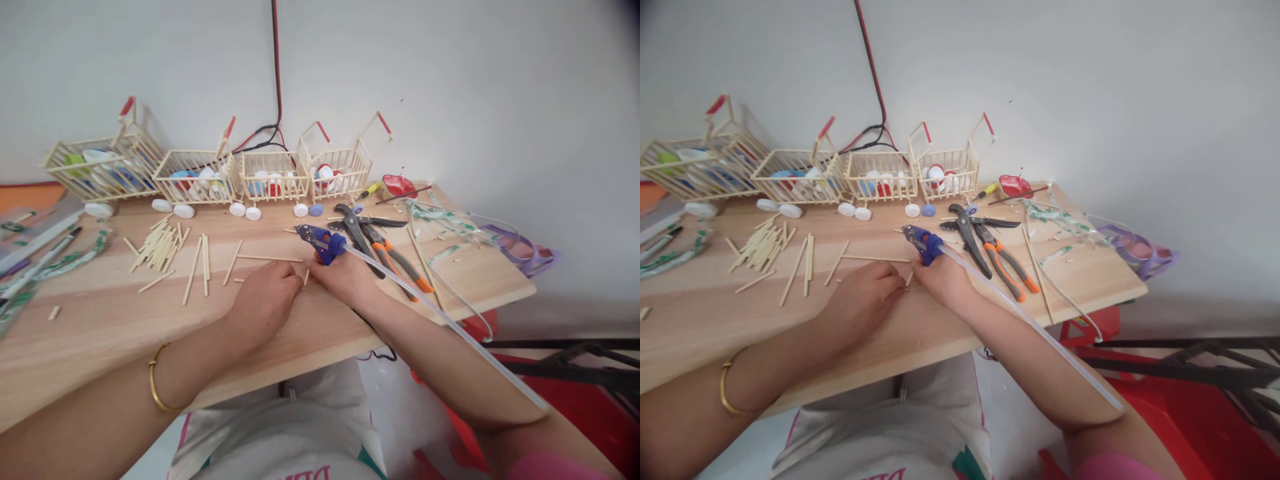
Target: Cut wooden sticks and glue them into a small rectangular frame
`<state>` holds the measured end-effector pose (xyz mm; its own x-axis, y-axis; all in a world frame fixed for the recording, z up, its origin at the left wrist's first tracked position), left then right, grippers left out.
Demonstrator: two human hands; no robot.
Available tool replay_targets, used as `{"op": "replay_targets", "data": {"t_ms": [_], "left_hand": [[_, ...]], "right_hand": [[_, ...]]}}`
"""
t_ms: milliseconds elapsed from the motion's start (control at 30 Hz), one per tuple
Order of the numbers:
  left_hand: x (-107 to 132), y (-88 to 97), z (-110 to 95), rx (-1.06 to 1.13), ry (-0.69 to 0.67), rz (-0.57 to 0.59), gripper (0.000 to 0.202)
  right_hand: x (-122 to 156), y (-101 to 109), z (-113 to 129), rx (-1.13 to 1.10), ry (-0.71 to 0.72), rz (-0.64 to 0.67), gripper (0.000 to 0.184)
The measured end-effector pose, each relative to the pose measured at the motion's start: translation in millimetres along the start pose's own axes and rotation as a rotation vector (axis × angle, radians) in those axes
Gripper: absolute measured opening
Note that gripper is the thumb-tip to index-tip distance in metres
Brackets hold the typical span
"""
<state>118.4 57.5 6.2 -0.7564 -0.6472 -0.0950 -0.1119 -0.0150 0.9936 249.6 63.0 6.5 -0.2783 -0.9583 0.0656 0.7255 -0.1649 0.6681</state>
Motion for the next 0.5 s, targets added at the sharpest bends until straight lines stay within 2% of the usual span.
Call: {"op": "replay_targets", "data": {"t_ms": [167, 300, 500], "left_hand": [[3.5, 0.6, -0.2, 0.015, -0.009, 0.007, 0.024], [4.1, -0.6, -0.2, 0.025, -0.007, 0.006, 0.024], [3.3, -0.6, -0.8, 0.026, 0.002, 0.029, 0.023]], "right_hand": [[0.9, -1.0, -4.1, 0.026, 0.143, -0.085, 0.011], [3.2, 1.8, -6.0, 0.027, 0.176, -0.148, 0.014], [9.3, 6.8, 0.6, 0.000, 0.205, -0.107, 0.017]]}}
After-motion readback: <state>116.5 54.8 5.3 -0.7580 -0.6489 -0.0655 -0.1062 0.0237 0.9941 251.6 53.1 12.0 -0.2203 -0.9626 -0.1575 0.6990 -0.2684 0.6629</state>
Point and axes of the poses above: each hand's wrist, its own x-axis away from the middle knuckle, its own y-axis out of the back of the hand, z = x × y, the point moved 6 cm from there along -x, towards the middle knuckle, and after that the axes turned 8 degrees about -x, right-handed, at the moved point
